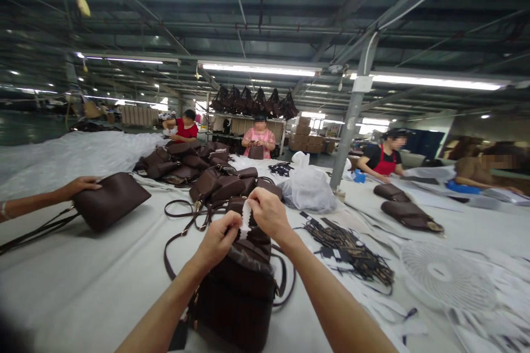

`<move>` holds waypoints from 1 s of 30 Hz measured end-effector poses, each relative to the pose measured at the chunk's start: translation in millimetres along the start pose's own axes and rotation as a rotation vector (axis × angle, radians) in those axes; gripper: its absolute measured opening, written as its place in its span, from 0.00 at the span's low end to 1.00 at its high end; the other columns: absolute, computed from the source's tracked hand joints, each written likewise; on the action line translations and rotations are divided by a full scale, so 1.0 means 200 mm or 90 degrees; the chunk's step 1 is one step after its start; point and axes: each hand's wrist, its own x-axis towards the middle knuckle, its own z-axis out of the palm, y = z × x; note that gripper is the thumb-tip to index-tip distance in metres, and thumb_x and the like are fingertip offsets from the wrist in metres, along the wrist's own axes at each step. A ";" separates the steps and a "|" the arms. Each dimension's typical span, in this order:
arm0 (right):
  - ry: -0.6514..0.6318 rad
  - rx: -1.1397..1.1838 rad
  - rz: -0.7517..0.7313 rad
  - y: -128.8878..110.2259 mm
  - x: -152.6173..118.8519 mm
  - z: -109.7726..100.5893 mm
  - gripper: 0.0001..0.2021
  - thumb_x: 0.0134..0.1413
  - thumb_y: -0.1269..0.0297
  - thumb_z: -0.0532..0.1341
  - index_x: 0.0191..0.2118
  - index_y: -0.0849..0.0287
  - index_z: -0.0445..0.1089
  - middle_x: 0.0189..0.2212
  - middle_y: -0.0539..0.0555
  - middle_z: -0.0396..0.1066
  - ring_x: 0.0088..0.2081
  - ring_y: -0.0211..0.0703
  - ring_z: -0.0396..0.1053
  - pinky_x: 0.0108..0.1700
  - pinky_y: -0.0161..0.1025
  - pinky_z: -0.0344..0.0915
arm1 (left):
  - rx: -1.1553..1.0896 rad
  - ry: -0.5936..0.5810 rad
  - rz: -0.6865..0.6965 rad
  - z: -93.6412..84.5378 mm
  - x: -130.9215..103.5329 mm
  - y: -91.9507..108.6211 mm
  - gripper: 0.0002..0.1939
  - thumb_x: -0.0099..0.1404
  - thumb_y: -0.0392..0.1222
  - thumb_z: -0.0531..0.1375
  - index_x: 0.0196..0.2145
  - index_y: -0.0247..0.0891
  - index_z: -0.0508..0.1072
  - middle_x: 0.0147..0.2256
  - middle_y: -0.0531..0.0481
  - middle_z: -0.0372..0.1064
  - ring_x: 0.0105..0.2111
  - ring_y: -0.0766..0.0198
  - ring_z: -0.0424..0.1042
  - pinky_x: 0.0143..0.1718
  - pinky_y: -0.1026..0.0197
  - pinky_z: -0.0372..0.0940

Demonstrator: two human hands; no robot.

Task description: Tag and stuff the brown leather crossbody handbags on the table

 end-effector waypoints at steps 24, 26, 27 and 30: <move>-0.180 -0.184 -0.069 0.01 0.00 -0.04 0.20 0.60 0.54 0.52 0.22 0.58 0.65 0.20 0.48 0.66 0.26 0.37 0.63 0.28 0.33 0.55 | 0.044 -0.161 0.077 -0.06 0.02 0.03 0.18 0.59 0.28 0.56 0.45 0.39 0.74 0.45 0.47 0.75 0.45 0.58 0.72 0.49 0.60 0.65; -0.127 -0.223 -0.063 -0.01 -0.01 -0.01 0.17 0.61 0.58 0.51 0.23 0.58 0.65 0.22 0.49 0.68 0.27 0.38 0.63 0.29 0.34 0.53 | 0.029 -0.184 0.074 -0.07 0.03 0.06 0.20 0.59 0.29 0.56 0.49 0.39 0.72 0.47 0.46 0.74 0.45 0.57 0.72 0.50 0.59 0.64; -0.105 -0.239 -0.058 -0.03 0.00 0.00 0.16 0.60 0.59 0.52 0.24 0.57 0.65 0.23 0.50 0.68 0.28 0.39 0.63 0.30 0.35 0.52 | 0.026 -0.197 0.070 -0.08 0.03 0.07 0.22 0.59 0.29 0.57 0.51 0.39 0.71 0.48 0.45 0.74 0.46 0.56 0.73 0.50 0.58 0.64; -0.062 -0.283 -0.051 -0.09 0.03 0.02 0.13 0.59 0.59 0.54 0.25 0.55 0.65 0.25 0.52 0.70 0.29 0.42 0.64 0.30 0.36 0.49 | 0.022 -0.237 0.045 -0.09 -0.01 0.10 0.25 0.57 0.31 0.59 0.54 0.38 0.69 0.45 0.45 0.75 0.43 0.56 0.74 0.47 0.59 0.65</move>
